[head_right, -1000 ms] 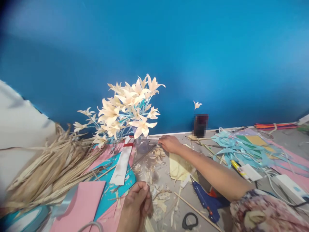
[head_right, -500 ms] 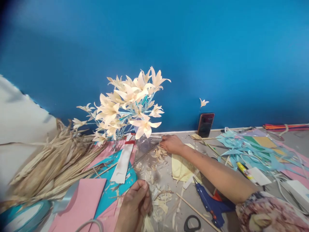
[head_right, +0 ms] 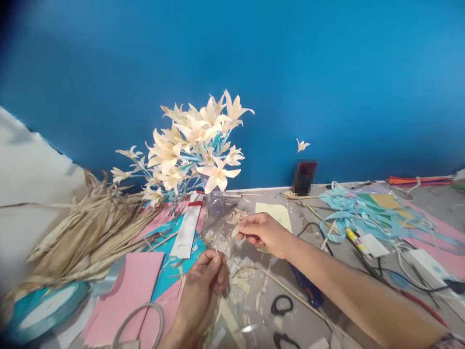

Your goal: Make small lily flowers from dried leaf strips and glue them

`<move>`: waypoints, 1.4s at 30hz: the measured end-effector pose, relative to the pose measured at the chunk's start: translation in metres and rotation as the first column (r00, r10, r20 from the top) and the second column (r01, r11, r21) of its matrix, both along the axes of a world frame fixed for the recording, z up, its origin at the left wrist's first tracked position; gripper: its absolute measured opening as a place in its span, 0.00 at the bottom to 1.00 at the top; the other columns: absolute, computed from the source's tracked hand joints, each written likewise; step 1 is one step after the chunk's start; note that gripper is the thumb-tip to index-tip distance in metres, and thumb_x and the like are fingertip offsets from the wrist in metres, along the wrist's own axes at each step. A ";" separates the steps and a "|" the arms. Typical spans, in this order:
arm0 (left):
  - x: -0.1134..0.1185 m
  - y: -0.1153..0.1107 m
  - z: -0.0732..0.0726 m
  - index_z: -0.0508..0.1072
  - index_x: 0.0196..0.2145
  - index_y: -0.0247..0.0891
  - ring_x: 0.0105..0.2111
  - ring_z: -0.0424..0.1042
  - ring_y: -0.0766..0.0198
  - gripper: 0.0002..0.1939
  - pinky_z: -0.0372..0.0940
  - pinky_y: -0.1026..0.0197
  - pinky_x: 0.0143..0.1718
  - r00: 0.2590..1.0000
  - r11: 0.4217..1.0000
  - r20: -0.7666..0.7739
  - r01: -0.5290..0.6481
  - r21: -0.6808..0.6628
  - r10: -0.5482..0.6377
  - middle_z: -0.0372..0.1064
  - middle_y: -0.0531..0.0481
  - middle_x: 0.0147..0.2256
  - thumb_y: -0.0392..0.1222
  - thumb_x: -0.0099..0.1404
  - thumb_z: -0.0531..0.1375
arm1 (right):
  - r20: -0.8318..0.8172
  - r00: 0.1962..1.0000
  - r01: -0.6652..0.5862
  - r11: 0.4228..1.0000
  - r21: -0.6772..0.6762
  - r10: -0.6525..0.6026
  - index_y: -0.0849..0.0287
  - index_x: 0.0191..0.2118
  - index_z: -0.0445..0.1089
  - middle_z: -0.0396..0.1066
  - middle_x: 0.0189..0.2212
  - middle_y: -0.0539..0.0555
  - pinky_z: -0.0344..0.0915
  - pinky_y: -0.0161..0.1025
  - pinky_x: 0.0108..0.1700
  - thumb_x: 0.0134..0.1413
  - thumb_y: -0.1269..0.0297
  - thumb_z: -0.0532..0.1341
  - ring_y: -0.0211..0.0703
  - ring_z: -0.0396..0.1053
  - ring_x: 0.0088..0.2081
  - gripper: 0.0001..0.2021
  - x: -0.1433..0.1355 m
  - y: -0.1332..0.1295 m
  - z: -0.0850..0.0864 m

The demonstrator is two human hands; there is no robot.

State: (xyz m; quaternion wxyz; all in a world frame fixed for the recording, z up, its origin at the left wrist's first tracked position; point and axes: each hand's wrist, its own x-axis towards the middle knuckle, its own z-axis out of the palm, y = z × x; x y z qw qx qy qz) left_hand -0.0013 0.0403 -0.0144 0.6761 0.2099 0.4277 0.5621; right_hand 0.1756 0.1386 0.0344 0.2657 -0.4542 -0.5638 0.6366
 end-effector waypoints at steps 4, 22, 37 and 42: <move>0.003 -0.008 0.012 0.71 0.31 0.36 0.20 0.61 0.71 0.13 0.56 0.68 0.23 0.999 0.996 -0.053 0.002 0.085 0.003 0.67 0.55 0.21 0.48 0.58 0.68 | -0.071 0.994 0.080 0.991 -0.106 -0.088 0.63 0.27 0.74 0.72 0.25 0.53 0.45 0.32 0.22 0.48 0.54 0.67 0.29 0.54 0.20 0.14 -0.009 -0.050 0.005; 0.008 -0.015 0.019 0.75 0.29 0.34 0.20 0.65 0.71 0.10 0.61 0.68 0.24 0.962 0.988 -0.270 0.070 0.141 -0.030 0.74 0.51 0.24 0.43 0.54 0.69 | -0.125 0.973 0.194 0.981 -0.018 -0.195 0.61 0.25 0.71 0.66 0.20 0.48 0.47 0.34 0.24 0.48 0.52 0.66 0.32 0.52 0.20 0.16 -0.013 -0.088 0.005; 0.007 -0.013 0.015 0.67 0.26 0.36 0.17 0.58 0.72 0.15 0.52 0.68 0.21 0.978 0.977 -0.040 0.207 0.046 -0.205 0.64 0.55 0.18 0.48 0.56 0.68 | 0.010 1.000 0.000 1.000 0.005 0.000 0.62 0.31 0.73 0.74 0.26 0.51 0.54 0.32 0.25 0.53 0.56 0.63 0.33 0.59 0.22 0.12 -0.001 -0.068 -0.004; 0.007 -0.011 0.014 0.65 0.26 0.37 0.17 0.56 0.73 0.17 0.51 0.69 0.21 0.991 0.991 0.000 0.132 0.009 -0.132 0.63 0.57 0.18 0.48 0.55 0.68 | 0.686 0.722 -0.270 0.878 0.395 -0.087 0.59 0.37 0.75 0.78 0.32 0.53 0.64 0.33 0.33 0.63 0.61 0.55 0.40 0.72 0.31 0.13 0.011 -0.011 -0.010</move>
